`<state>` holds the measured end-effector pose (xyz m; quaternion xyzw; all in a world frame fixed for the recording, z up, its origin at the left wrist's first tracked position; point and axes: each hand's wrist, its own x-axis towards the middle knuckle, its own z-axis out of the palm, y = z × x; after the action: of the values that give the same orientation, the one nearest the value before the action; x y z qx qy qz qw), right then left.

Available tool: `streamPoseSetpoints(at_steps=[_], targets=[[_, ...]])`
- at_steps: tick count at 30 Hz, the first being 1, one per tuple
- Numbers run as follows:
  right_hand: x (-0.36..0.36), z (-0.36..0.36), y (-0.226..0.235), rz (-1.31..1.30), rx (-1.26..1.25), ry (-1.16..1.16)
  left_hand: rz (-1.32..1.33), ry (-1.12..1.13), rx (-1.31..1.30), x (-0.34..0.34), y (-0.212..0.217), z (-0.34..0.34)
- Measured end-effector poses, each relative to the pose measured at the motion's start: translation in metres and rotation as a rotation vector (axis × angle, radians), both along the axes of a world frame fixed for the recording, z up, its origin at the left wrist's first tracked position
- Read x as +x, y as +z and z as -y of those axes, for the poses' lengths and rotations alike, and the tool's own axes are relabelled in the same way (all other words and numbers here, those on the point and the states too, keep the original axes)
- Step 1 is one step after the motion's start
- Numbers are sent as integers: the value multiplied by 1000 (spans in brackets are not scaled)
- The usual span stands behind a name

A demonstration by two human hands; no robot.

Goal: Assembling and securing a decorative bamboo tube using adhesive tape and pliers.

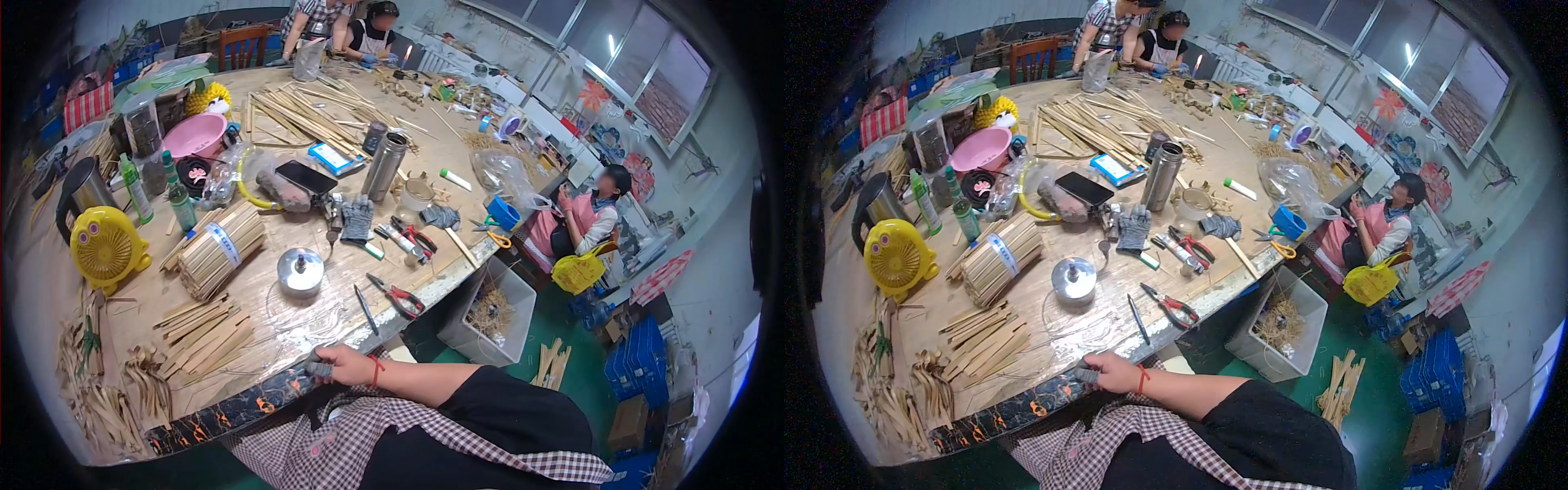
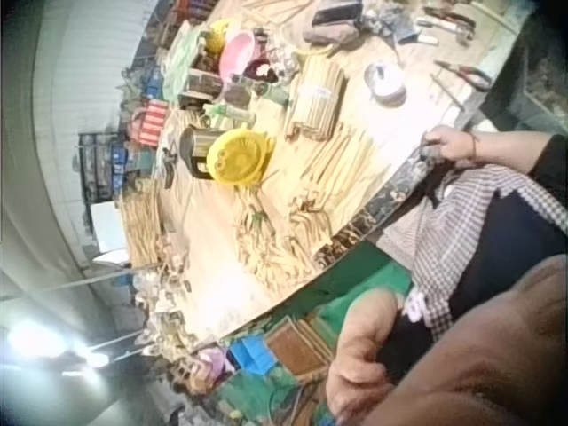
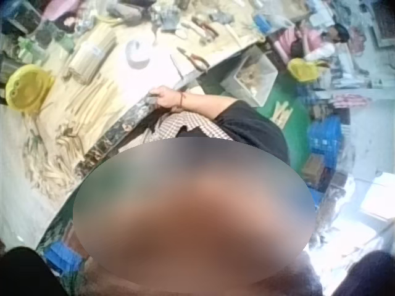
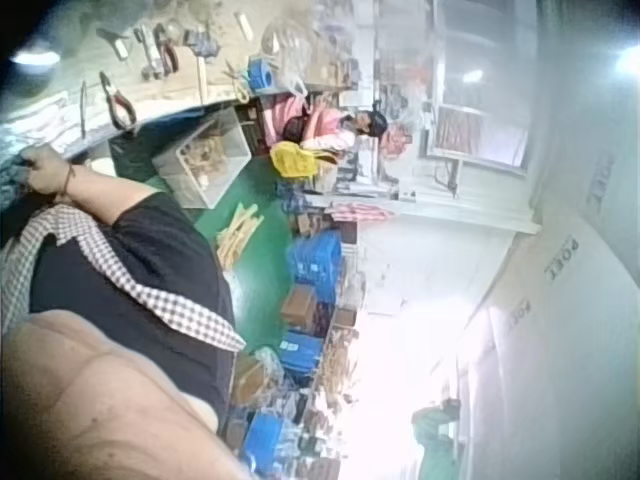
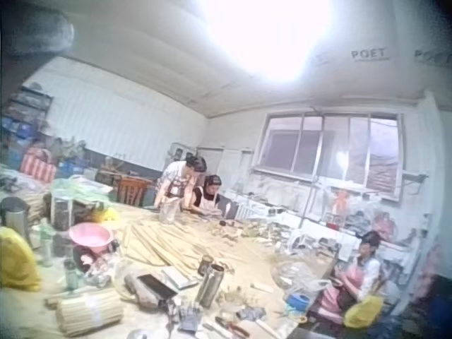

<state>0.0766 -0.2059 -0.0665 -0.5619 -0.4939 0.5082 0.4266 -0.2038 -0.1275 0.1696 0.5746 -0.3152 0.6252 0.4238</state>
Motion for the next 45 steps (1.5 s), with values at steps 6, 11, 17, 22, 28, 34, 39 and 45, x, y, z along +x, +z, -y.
streamPoseSetpoints(at_steps=[6, 11, 17, 22, 28, 34, 39, 45], targets=[[5, 3, -11, 28, 166, -5, -52, 5, -26, 29, -2, -1], [6, 4, 0, -83, 113, 0, -88, 4, -30, 47, -1, -4], [10, 5, 8, -91, 79, 30, -114, -4, -42, 59, -1, -4], [11, 5, 0, -106, 130, 9, -138, -9, -43, 68, -2, -3], [11, 4, 1, -118, 119, 24, -154, -10, -39, 72, -1, -3], [11, 6, -5, -187, 103, 15, -152, -22, -37, 74, 0, -3], [10, 4, -6, -144, 88, 28, -172, -12, -40, 75, -2, -2], [9, 5, -5, -182, 86, 17, -177, -22, -42, 76, -4, -4]])
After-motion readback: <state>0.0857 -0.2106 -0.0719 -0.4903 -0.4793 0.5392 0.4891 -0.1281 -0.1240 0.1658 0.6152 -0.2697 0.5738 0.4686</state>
